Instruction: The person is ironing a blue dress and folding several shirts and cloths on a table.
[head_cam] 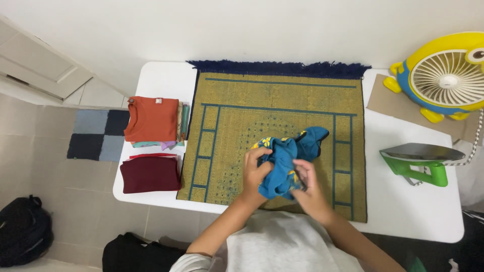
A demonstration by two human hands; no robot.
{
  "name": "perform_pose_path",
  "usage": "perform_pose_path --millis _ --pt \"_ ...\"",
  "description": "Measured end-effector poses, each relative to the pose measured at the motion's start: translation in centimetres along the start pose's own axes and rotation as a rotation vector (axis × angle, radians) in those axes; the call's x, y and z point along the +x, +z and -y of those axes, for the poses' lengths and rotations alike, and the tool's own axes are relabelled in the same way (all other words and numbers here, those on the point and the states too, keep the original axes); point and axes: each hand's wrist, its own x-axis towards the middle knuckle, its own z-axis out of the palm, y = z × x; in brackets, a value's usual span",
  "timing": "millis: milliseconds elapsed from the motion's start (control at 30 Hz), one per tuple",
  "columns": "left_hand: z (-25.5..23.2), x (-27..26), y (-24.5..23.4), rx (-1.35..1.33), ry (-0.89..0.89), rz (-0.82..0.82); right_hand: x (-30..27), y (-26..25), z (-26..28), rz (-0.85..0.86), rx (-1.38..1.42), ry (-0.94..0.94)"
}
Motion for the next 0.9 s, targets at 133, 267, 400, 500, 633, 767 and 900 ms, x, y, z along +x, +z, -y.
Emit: perform_pose_path --millis 133,267,400,500,633,767,900 --pt "1.6 0.4 -1.1 -0.054 0.016 -0.027 -0.9 -6.0 -8.2 -0.119 -0.242 0.192" --pt "5.4 -0.5 -1.2 -0.285 -0.129 -0.075 1.5 -7.5 -3.6 -0.398 0.128 0.174" --pt "8.1 0.0 -1.9 -0.905 -0.449 -0.075 4.6 -6.3 6.7 -0.539 0.574 0.268" --pt "7.3 1.4 -3.7 -0.973 -0.611 -0.113 4.3 -8.6 4.9 -0.481 0.561 0.181" --pt "9.3 1.1 -4.9 -1.080 -0.836 -0.195 3.9 -11.4 3.3 -0.500 0.647 0.152" --pt "12.8 -1.7 -7.0 -1.027 -0.947 -0.056 3.1 -12.8 5.0 -0.603 0.462 0.137" --pt "10.4 1.0 -10.1 -1.705 -0.353 0.008 1.7 -15.3 7.4 -0.359 0.473 -0.229"
